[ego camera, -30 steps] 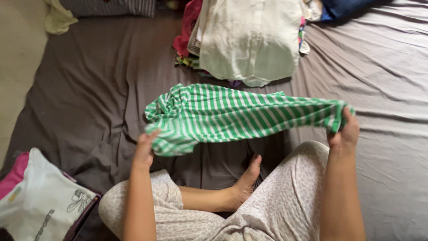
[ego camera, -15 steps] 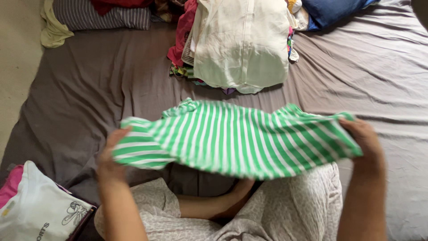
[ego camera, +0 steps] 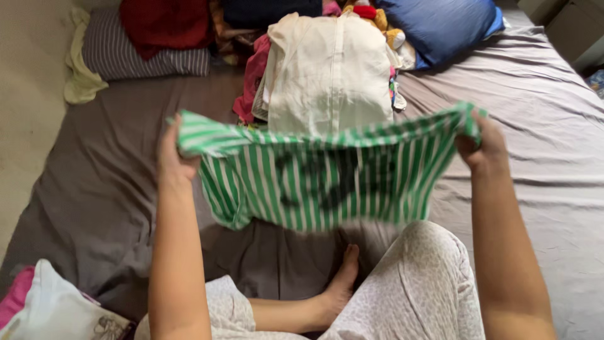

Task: The person sits on a bed and folds two shirts by hand, smoothing the fabric and aligning the edges before placing them in a stack.

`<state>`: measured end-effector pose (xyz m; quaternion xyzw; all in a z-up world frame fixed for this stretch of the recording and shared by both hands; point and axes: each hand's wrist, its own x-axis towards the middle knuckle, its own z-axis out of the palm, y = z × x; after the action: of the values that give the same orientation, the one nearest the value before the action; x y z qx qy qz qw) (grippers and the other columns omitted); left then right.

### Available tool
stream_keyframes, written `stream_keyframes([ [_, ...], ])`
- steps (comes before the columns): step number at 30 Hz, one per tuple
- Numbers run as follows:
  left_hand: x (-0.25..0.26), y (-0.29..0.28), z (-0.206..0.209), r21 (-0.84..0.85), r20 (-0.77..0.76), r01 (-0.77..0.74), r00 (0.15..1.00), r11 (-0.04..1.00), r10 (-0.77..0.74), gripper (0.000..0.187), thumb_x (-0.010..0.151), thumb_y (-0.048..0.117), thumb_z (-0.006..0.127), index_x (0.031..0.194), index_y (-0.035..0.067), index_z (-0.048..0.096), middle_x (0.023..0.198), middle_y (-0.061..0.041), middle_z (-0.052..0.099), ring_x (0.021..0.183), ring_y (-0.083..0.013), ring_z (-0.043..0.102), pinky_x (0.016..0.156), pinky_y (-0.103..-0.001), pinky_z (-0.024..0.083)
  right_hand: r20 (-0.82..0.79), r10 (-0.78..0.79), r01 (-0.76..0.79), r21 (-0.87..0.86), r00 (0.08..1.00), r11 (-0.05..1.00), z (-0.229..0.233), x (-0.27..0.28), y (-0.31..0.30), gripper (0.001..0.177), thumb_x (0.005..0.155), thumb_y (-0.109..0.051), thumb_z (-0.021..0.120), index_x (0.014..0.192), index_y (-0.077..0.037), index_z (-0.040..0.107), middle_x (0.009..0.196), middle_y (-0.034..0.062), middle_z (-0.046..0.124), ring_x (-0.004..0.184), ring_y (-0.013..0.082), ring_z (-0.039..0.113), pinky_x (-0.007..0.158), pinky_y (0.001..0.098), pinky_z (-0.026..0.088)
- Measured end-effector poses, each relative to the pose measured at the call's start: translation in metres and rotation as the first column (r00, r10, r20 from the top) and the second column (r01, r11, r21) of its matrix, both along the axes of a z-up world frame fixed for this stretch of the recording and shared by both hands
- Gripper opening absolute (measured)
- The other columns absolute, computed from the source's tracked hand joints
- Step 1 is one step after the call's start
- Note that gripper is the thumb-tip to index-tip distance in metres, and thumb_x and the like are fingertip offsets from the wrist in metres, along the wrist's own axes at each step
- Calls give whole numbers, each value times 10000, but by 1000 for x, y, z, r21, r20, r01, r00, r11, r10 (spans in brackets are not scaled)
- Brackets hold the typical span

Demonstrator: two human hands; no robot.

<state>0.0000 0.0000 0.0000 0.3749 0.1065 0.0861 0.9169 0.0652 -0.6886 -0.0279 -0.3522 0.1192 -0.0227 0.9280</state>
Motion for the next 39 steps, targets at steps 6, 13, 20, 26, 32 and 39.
stream_keyframes([
  [6, -41, -24, 117, 112, 520, -43, 854, 993, -22, 322, 1086, 347, 644, 1240, 66, 673, 1212, -104, 709, 1176, -253, 695, 1042, -415, 560, 660, 239, -349, 37, 712, 936, 81, -32, -5, 244, 1269, -194, 518, 1103, -39, 604, 917, 74, 663, 652, 152, 659, 604, 253, 519],
  [13, -123, -12, 19, 117, 206, 27, 977, 993, -51, 436, 1027, 356, 632, 1353, 67, 641, 1280, -79, 709, 1163, -235, 694, 983, -394, 569, 291, -50, 106, -179, 956, 978, -8, -94, -16, 108, 1123, -95, 621, 1219, -45, 634, 1146, 50, 729, 1036, 177, 734, 947, 335, 616],
  [20, -129, 20, -212, 273, -397, 2, 911, 962, 110, 368, 933, 238, 757, 1222, 34, 655, 1091, -69, 718, 938, -209, 707, 788, -375, 571, -206, -43, -119, -708, 978, 696, -184, -93, -42, 124, 952, -179, 758, 1048, -124, 703, 853, -52, 674, 676, 62, 593, 575, 243, 453],
  [26, -157, 42, -291, 464, -639, 203, 750, 862, 168, 393, 863, 220, 809, 1141, -40, 713, 1045, -161, 737, 836, -263, 713, 718, -431, 563, -492, 4, -456, -805, 871, 380, -223, -102, -65, 212, 927, -225, 788, 1048, -63, 724, 804, 17, 610, 627, 143, 418, 514, 352, 277],
  [32, -175, 55, -298, 505, -826, 856, 444, 106, 347, 856, 670, 407, 974, 1235, -157, 665, 1176, -281, 727, 1009, -337, 733, 850, -467, 575, -592, 36, -589, -805, 805, -66, -226, -118, -85, 422, 824, -320, 843, 1080, 4, 757, 853, 112, 728, 694, 197, 613, 597, 392, 489],
  [39, -189, 52, -287, 362, -824, 930, 354, -68, 443, 800, 668, 482, 948, 1225, -35, 696, 1221, -231, 704, 1105, -389, 705, 902, -524, 549, -469, -136, -418, -574, 873, -704, -197, -116, -50, 543, 791, -386, 863, 1187, -44, 721, 1131, 203, 726, 1031, 380, 679, 838, 496, 525],
])
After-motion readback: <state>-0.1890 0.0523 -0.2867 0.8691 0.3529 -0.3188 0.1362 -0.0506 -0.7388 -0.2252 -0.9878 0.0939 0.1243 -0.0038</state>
